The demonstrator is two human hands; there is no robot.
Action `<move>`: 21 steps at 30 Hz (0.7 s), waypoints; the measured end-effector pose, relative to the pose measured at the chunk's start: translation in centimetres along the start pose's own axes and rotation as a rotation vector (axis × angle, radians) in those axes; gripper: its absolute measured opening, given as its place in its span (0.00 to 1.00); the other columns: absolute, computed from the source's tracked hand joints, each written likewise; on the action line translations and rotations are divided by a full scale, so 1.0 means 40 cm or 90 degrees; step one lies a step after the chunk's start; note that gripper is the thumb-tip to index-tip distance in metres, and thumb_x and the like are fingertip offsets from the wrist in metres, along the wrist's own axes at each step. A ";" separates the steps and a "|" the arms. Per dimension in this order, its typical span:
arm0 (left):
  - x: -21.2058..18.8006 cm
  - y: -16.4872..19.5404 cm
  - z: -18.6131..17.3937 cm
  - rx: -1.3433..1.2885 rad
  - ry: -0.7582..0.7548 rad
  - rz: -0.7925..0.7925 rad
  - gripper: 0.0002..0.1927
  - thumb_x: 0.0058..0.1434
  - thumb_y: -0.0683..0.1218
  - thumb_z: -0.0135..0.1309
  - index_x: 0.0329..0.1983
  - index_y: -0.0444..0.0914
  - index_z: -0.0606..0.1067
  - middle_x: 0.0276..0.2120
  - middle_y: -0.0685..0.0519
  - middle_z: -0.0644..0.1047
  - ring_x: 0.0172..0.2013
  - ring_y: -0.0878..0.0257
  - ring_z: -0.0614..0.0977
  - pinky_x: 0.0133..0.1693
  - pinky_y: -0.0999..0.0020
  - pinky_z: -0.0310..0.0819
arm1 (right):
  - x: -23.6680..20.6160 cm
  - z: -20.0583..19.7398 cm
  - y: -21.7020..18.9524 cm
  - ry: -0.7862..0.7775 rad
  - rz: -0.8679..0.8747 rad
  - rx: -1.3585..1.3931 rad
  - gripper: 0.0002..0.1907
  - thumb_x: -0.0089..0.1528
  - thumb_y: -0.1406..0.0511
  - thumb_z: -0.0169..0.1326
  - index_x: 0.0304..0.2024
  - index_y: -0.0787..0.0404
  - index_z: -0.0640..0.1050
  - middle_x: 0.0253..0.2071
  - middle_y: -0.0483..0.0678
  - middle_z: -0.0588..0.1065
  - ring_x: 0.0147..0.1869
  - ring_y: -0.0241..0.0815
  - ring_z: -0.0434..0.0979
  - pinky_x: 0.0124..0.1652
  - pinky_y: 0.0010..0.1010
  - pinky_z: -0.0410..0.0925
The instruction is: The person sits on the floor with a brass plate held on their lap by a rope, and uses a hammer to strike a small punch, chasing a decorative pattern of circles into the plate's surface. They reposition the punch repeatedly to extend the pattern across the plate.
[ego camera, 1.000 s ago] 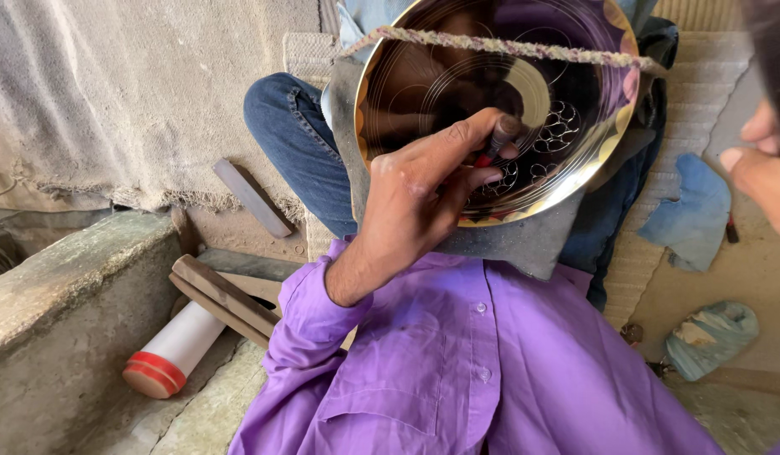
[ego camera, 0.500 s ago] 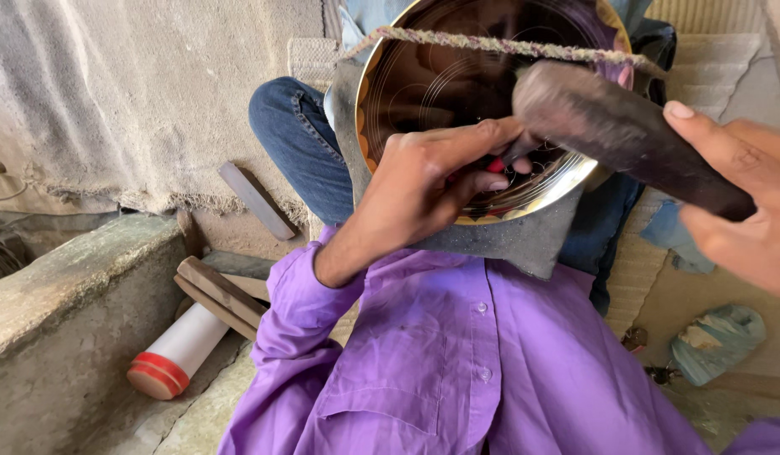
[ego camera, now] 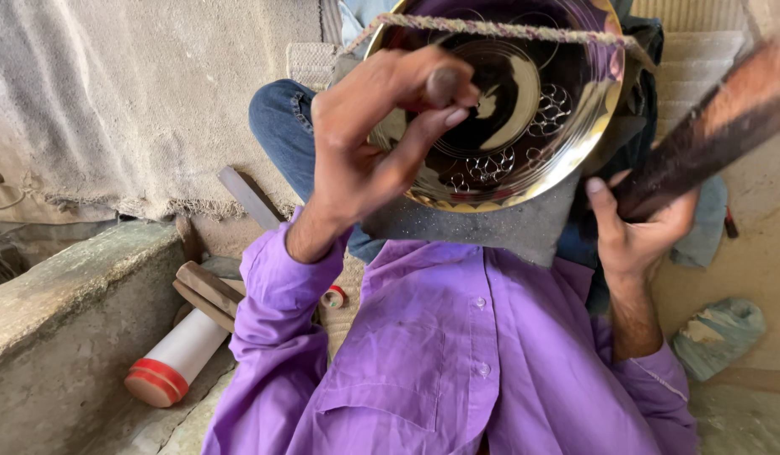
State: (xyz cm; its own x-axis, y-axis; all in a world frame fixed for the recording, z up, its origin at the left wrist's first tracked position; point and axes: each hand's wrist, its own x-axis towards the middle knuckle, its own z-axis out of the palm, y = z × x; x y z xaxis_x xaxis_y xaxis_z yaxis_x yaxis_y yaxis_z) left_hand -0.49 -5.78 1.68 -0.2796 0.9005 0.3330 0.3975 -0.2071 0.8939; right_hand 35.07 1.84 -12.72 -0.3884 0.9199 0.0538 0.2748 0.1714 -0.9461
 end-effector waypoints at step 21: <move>-0.091 -0.025 0.140 -0.048 0.167 -0.104 0.17 0.71 0.31 0.59 0.60 0.35 0.73 0.47 0.51 0.81 0.47 0.67 0.86 0.48 0.76 0.85 | 0.269 0.025 -0.192 -0.162 -0.078 0.003 0.30 0.69 0.65 0.71 0.63 0.65 0.66 0.49 0.48 0.75 0.47 0.34 0.75 0.51 0.24 0.72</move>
State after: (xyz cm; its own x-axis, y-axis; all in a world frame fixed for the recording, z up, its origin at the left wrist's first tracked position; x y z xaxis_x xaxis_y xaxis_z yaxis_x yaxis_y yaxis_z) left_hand 5.02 -6.71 -2.11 -0.5546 0.7967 0.2404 0.2657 -0.1042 0.9584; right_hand 27.91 10.06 -5.20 -0.6268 0.7744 0.0869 0.2087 0.2743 -0.9387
